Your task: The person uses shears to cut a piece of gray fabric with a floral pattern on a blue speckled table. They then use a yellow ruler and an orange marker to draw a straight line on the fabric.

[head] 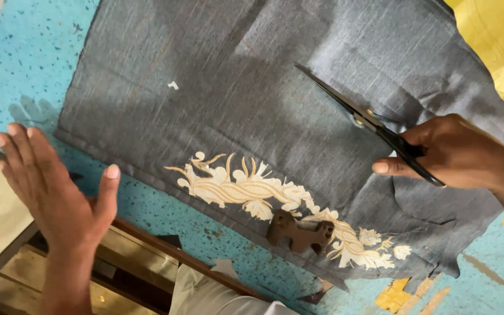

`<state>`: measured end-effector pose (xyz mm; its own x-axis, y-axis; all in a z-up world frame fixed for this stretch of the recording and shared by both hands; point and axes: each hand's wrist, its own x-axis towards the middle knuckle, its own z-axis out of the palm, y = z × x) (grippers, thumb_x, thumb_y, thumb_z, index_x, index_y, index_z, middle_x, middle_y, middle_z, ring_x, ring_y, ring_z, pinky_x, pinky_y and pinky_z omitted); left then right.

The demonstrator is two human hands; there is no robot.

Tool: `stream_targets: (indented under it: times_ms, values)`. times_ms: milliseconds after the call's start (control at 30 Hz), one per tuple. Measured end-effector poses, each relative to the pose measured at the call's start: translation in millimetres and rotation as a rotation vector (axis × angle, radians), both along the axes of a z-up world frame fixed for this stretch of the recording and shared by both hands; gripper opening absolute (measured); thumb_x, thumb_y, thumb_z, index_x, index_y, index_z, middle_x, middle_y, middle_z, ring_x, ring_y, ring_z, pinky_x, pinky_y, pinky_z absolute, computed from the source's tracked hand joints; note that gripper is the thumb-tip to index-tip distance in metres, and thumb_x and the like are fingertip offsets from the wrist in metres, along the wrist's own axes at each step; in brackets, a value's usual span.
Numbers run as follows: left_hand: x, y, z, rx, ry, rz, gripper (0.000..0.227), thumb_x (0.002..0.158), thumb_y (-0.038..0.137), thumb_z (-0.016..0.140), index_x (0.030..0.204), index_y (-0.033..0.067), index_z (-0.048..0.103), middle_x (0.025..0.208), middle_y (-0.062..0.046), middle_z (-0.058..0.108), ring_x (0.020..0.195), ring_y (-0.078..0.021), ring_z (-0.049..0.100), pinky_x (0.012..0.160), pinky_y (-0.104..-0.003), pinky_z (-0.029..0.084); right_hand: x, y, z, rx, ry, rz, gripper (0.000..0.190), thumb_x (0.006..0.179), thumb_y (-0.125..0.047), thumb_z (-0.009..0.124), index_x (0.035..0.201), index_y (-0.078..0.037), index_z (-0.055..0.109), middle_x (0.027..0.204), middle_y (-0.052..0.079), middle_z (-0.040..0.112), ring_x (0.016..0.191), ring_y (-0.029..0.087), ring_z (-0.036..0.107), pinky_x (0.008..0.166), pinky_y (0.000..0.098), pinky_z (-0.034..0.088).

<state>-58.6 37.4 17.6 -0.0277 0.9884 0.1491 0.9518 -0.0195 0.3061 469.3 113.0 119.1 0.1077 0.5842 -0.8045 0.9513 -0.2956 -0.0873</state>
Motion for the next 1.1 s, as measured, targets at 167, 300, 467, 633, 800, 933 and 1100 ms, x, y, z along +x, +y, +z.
stream_targets:
  times_ms: [167,300,467,633,800,933,1100]
  values:
    - [-15,10,-10,0.052,-0.014,-0.162,0.093,0.111,0.064,0.04,0.169,-0.0041,0.016,0.176,-0.025,0.013,0.165,-0.0379,0.006,0.136,-0.057,0.001,-3,4,-4,0.006,0.019,0.065,0.065,0.079,-0.053,0.092,0.057,-0.007,0.051,0.052,0.005,0.045,0.046,0.018,0.047,0.051,0.0342,0.035]
    - [-15,14,-12,0.096,-0.014,-0.18,0.088,0.114,0.062,0.042,0.169,-0.0025,0.019,0.174,-0.022,0.017,0.165,-0.037,0.01,0.138,-0.056,0.004,-22,11,3,-0.038,-0.044,0.027,0.06,0.079,-0.055,0.088,0.059,-0.005,0.061,0.055,0.008,0.052,0.051,0.019,0.055,0.055,0.0337,0.037]
    - [-16,16,-12,0.075,0.032,-0.194,0.091,0.113,0.065,0.042,0.167,-0.005,0.023,0.173,-0.023,0.018,0.163,-0.0371,0.01,0.137,-0.055,0.006,-41,18,12,-0.118,-0.057,-0.106,0.042,0.083,-0.035,0.09,0.066,0.0,0.074,0.05,0.016,0.072,0.046,0.024,0.07,0.054,0.0324,0.052]
    - [-11,18,-10,0.107,0.028,-0.176,0.088,0.113,0.064,0.043,0.166,-0.0049,0.028,0.171,-0.025,0.027,0.161,-0.0404,0.017,0.135,-0.058,0.01,-49,23,11,-0.092,-0.009,-0.124,0.048,0.083,-0.043,0.085,0.063,-0.001,0.072,0.046,0.016,0.066,0.044,0.025,0.065,0.058,0.036,0.051]
    - [-9,19,-8,0.096,0.021,-0.167,0.088,0.112,0.064,0.042,0.166,-0.0057,0.03,0.17,-0.026,0.029,0.161,-0.0408,0.018,0.134,-0.059,0.01,-52,24,8,-0.089,0.037,-0.154,0.049,0.085,-0.036,0.087,0.057,0.001,0.072,0.04,0.017,0.067,0.039,0.023,0.06,0.054,0.0331,0.047]
    - [-7,19,-4,0.113,0.01,-0.158,0.09,0.11,0.062,0.045,0.163,-0.0113,0.038,0.167,-0.033,0.038,0.158,-0.047,0.026,0.129,-0.06,0.012,-52,27,6,-0.123,-0.012,-0.159,0.04,0.085,-0.035,0.086,0.068,0.0,0.078,0.046,0.016,0.069,0.043,0.024,0.063,0.054,0.0345,0.053]
    - [-6,20,-3,0.117,0.003,-0.146,0.089,0.11,0.061,0.046,0.163,-0.0096,0.038,0.167,-0.032,0.038,0.158,-0.048,0.028,0.13,-0.06,0.013,-54,30,3,-0.067,0.085,-0.19,0.046,0.082,-0.035,0.088,0.06,0.002,0.073,0.043,0.017,0.065,0.041,0.025,0.06,0.051,0.035,0.048]
